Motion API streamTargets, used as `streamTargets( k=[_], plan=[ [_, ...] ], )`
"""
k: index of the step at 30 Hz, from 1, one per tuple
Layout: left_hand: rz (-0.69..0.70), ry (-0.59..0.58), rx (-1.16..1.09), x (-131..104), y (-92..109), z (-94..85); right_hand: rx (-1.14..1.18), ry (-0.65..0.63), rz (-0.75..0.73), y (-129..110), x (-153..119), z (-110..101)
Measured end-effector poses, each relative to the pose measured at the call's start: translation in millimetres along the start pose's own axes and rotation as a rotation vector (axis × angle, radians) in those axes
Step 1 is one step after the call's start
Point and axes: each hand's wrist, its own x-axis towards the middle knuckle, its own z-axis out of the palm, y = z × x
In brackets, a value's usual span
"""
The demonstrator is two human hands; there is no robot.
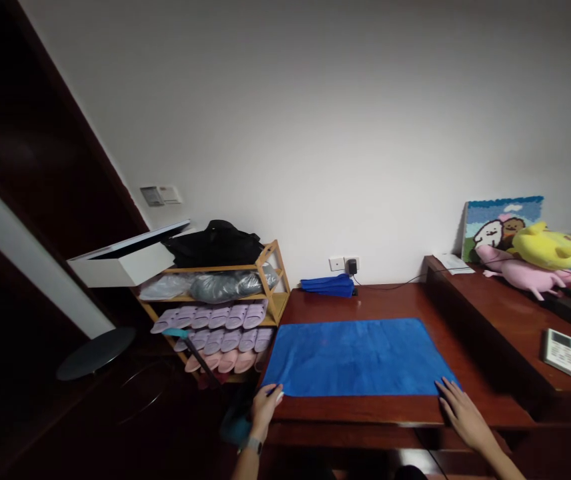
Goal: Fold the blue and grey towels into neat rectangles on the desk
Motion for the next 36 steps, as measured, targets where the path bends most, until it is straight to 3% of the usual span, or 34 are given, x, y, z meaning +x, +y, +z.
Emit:
streamTargets(
  k=[7, 12, 17, 22, 26, 30, 33, 36],
  plan=[
    [0.085, -0.034, 0.288, -1.7, -8.5, -7.3, -0.071, -0.018, -0.025, 14.5, -46.9, -0.1],
    [0.185, -0.017, 0.5, -8.2, -9.1, -18.1, -0.092, -0.036, -0.01, 13.5, -57.1, -10.7],
    [0.274, 0.019, 0.675, -16.7, -12.5, -29.2, -0.089, 0.035, -0.029, -1.1, -31.6, -12.9],
    [0.526, 0.079, 1.012, -2.7, -0.5, -21.9, -0.08, -0.029, -0.056, -29.1, 29.5, -2.5],
    [0.645, -0.072, 1.011, 32.0, 24.3, 15.3, -0.104, -0.146, -0.054, -82.5, 87.0, 19.8],
    [0.717, -0.183, 1.012, 77.0, 44.2, 64.0, -0.053, -0.241, -0.135, -169.9, 133.1, 57.6],
    [0.759, -0.21, 1.011, 107.7, 43.9, 91.3, -0.003, -0.323, -0.206, -236.0, 158.2, 89.8],
    [0.725, -0.259, 1.026, 129.9, 27.1, 102.4, 0.033, -0.406, -0.23, -283.5, 175.1, 120.9]
  ],
)
